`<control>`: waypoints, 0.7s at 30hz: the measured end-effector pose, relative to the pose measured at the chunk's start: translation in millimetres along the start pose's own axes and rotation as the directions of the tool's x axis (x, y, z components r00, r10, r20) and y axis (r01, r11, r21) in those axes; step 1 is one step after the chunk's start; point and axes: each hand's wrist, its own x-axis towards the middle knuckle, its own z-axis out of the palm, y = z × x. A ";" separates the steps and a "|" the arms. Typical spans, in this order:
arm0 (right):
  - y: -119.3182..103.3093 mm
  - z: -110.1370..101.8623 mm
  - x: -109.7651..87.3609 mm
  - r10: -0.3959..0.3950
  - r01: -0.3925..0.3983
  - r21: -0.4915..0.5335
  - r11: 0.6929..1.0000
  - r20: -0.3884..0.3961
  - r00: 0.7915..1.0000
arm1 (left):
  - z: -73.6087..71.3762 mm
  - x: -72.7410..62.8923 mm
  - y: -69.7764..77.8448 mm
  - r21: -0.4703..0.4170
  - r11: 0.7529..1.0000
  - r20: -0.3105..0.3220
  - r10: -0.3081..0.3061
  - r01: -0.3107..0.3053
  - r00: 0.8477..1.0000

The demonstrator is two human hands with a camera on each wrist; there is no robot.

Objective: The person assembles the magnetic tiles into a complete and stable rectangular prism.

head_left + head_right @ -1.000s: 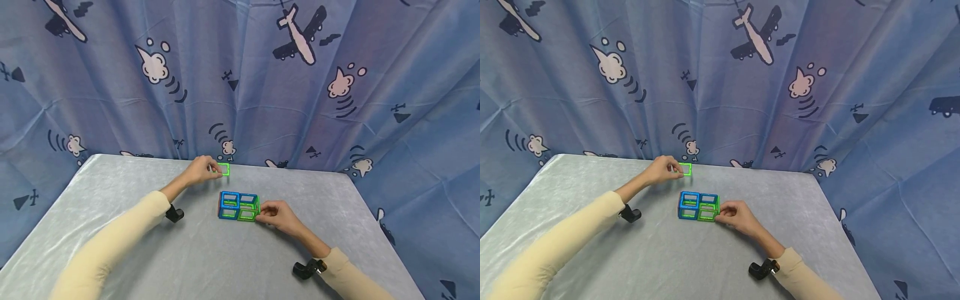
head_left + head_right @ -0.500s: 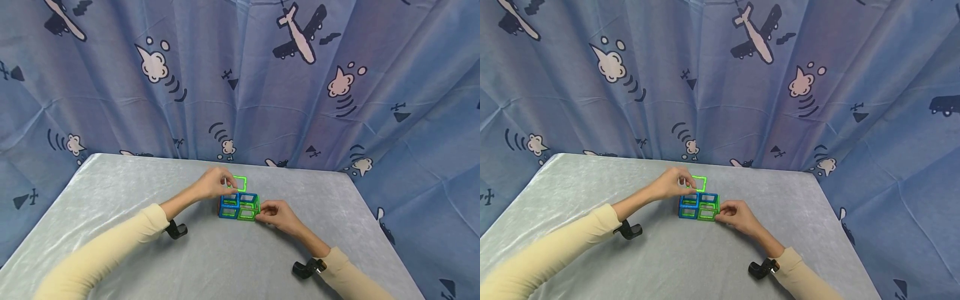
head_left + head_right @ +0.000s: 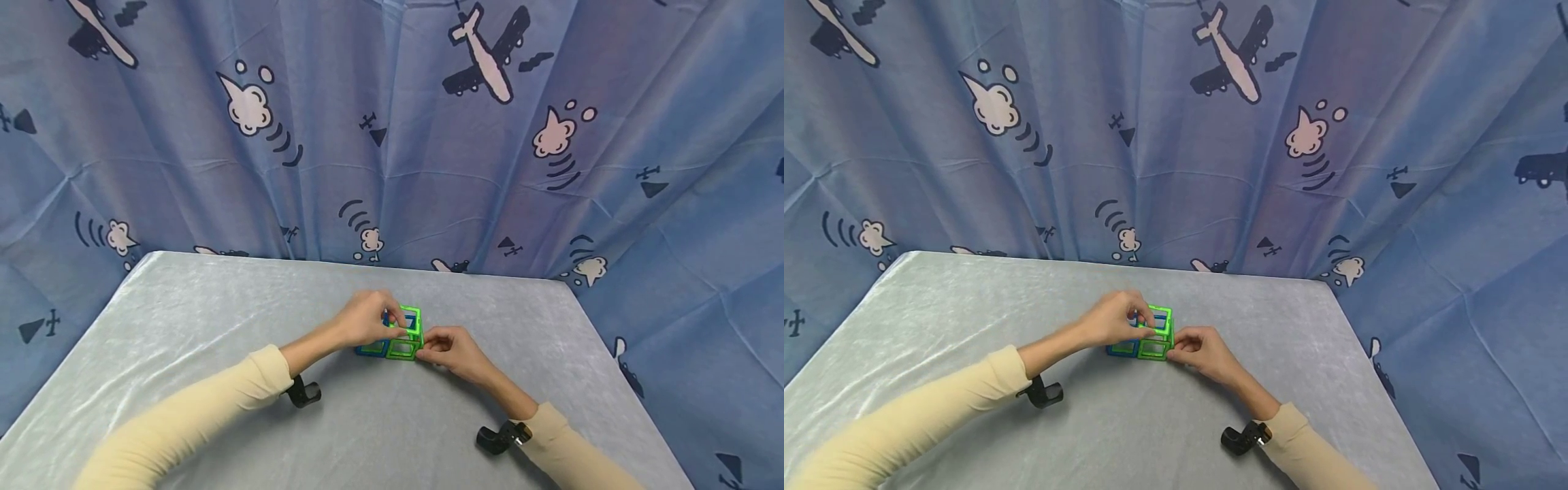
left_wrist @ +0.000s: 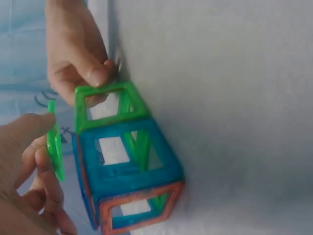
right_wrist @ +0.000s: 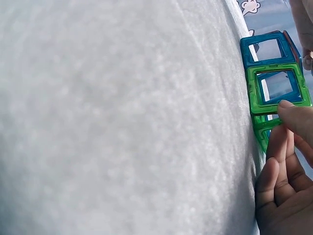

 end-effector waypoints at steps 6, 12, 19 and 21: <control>1.1 -0.1 -0.2 -0.020 0.020 0.002 1.000 0.005 1.000 | 8.6 -2.5 2.4 0.035 0.999 0.001 0.018 -0.018 1.000; 2.1 0.4 -0.8 -0.020 0.020 0.001 1.000 0.007 1.000 | 15.0 -3.7 1.4 0.049 0.999 -0.003 0.009 -0.009 1.000; 1.5 0.4 -0.9 -0.023 0.023 0.000 1.000 0.003 1.000 | 18.6 -4.2 0.7 0.076 0.997 -0.014 0.007 -0.005 1.000; 1.1 0.2 -1.0 -0.025 0.025 0.000 1.000 0.003 1.000 | 18.9 -4.4 1.2 0.078 0.997 -0.021 0.010 -0.009 1.000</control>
